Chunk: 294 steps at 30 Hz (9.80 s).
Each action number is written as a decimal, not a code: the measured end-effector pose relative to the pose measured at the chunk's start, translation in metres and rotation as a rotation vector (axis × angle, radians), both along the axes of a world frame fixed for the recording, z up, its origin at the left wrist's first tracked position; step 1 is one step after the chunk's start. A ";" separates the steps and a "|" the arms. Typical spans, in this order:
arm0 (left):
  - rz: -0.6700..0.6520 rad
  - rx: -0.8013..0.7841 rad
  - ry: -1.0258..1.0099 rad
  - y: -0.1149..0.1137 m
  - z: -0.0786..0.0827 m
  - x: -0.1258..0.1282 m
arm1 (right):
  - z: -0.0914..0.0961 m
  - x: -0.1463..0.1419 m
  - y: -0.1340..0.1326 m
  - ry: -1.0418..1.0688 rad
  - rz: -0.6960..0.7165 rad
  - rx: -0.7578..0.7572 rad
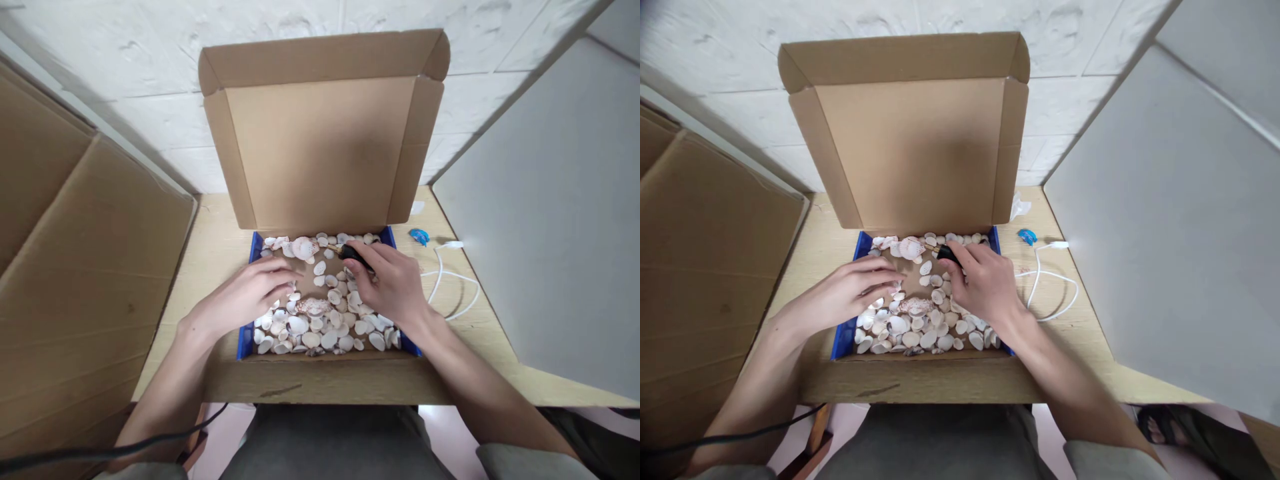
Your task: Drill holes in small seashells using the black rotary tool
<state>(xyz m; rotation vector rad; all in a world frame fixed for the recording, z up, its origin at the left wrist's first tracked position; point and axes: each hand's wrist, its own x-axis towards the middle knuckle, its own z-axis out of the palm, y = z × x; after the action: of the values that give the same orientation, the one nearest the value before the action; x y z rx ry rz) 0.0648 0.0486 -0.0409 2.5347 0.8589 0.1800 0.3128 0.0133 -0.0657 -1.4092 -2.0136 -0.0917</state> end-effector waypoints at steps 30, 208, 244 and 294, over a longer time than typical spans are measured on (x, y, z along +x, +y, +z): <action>0.067 0.065 0.066 -0.008 -0.009 0.001 | 0.001 -0.002 0.000 -0.039 0.057 -0.033; 0.328 -0.032 -0.776 -0.009 -0.019 0.018 | 0.002 0.001 0.001 -0.144 0.297 0.148; 0.396 0.093 -0.726 -0.010 -0.013 0.023 | 0.007 0.003 0.002 -0.144 0.266 0.228; 0.446 -0.115 -0.791 -0.011 -0.018 0.022 | 0.002 0.004 0.002 -0.066 0.329 0.181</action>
<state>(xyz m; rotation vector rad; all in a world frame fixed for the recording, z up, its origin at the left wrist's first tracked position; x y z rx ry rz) 0.0866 0.0379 -0.0590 1.8579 1.0169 1.1380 0.3168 0.0151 -0.0640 -0.9624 -2.2031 -0.1733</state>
